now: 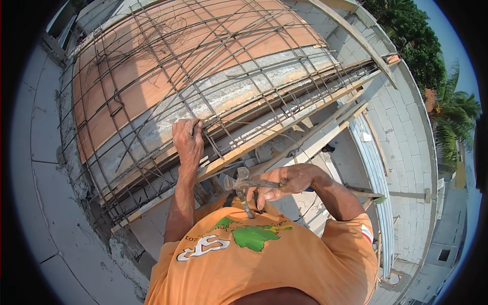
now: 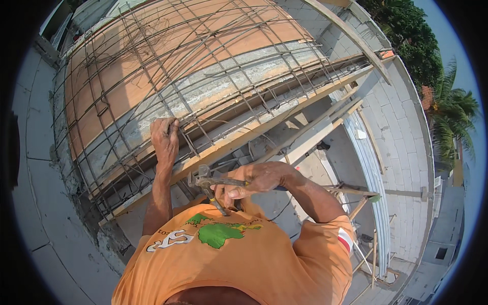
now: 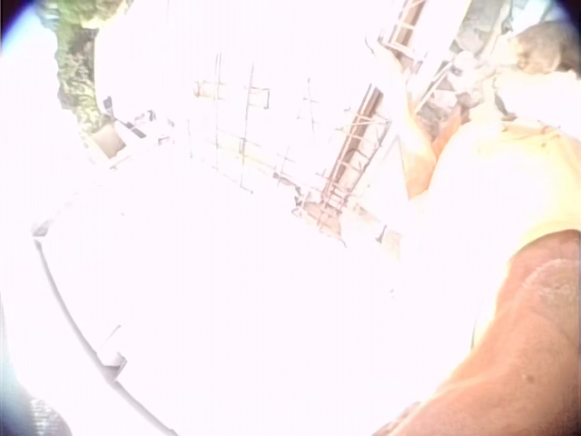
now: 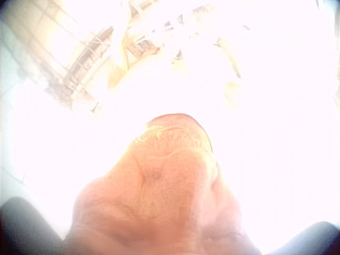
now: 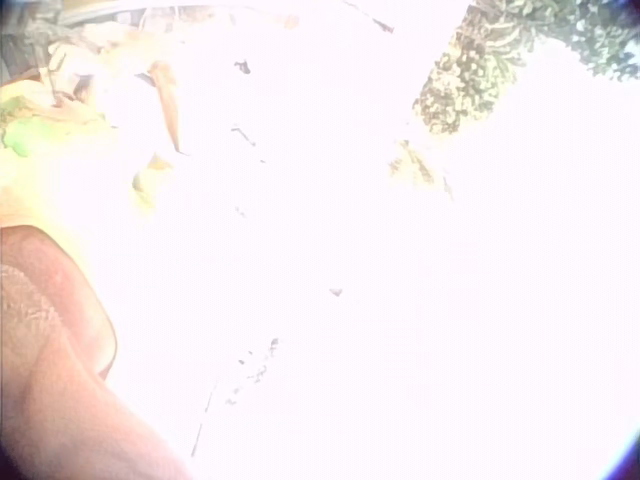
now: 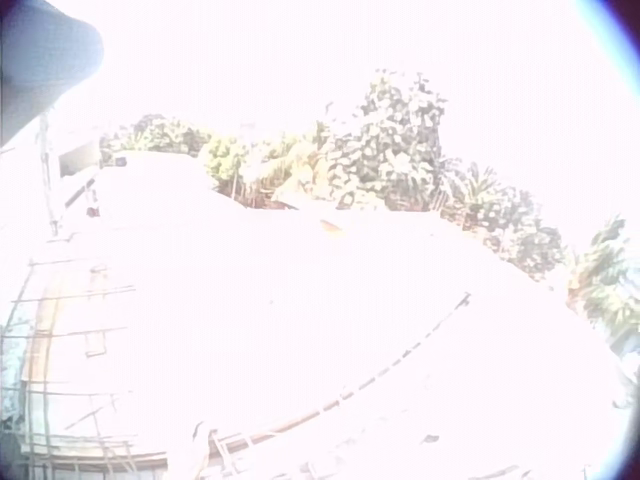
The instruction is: The person places bundles of thin wire into a concrete reinforcement structure and ties them together by hand and using pliers.
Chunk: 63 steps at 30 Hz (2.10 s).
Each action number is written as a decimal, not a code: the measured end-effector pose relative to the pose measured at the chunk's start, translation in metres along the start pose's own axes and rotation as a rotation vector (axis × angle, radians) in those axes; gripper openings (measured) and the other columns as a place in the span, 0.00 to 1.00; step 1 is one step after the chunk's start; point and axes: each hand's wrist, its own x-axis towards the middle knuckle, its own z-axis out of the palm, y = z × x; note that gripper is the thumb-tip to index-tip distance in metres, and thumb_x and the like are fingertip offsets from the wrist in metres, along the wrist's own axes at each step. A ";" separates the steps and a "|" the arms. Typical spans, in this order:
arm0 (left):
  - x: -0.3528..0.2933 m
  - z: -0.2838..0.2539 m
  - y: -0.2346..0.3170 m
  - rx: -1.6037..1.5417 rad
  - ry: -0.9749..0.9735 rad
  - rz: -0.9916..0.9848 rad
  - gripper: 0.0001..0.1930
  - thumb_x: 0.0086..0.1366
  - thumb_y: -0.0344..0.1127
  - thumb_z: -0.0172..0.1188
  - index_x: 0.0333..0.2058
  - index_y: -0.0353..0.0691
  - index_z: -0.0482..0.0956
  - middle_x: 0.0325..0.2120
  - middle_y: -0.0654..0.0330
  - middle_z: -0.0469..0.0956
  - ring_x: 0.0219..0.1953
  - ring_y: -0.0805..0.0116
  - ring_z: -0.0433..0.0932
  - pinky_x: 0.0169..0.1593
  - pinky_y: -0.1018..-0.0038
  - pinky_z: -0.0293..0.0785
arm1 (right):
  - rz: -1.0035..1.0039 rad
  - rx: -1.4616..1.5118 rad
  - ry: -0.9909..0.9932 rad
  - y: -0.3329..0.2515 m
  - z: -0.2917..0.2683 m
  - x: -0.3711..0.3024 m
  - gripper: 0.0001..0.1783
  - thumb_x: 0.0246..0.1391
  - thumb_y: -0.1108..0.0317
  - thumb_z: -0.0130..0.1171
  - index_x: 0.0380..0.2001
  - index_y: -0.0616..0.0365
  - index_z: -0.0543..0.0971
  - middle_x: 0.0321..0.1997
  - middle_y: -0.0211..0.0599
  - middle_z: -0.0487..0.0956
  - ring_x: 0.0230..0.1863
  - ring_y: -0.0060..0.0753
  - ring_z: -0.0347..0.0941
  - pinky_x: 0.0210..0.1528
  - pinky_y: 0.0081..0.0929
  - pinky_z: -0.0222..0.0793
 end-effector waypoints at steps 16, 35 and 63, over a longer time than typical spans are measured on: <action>-0.003 -0.003 -0.008 0.005 0.055 0.027 0.04 0.57 0.28 0.65 0.32 0.36 0.81 0.28 0.56 0.77 0.34 0.55 0.71 0.40 0.62 0.67 | -0.044 0.246 0.373 0.056 0.085 0.053 0.15 0.61 0.58 0.60 0.31 0.60 0.73 0.41 0.40 0.77 0.40 0.31 0.75 0.44 0.32 0.70; -0.007 0.004 -0.015 -0.067 0.099 0.020 0.06 0.53 0.24 0.65 0.31 0.35 0.79 0.29 0.55 0.73 0.36 0.55 0.71 0.42 0.61 0.68 | 0.248 -1.923 0.439 -0.089 -0.053 0.078 0.09 0.46 0.79 0.58 0.33 0.62 0.74 0.36 0.43 0.71 0.42 0.42 0.73 0.42 0.40 0.70; -0.012 0.002 -0.020 0.004 0.040 0.008 0.10 0.42 0.18 0.61 0.27 0.33 0.77 0.32 0.52 0.72 0.40 0.57 0.71 0.47 0.65 0.71 | 0.473 -2.305 0.116 -0.098 -0.033 0.118 0.04 0.54 0.71 0.55 0.31 0.56 0.70 0.30 0.38 0.68 0.33 0.34 0.68 0.35 0.32 0.65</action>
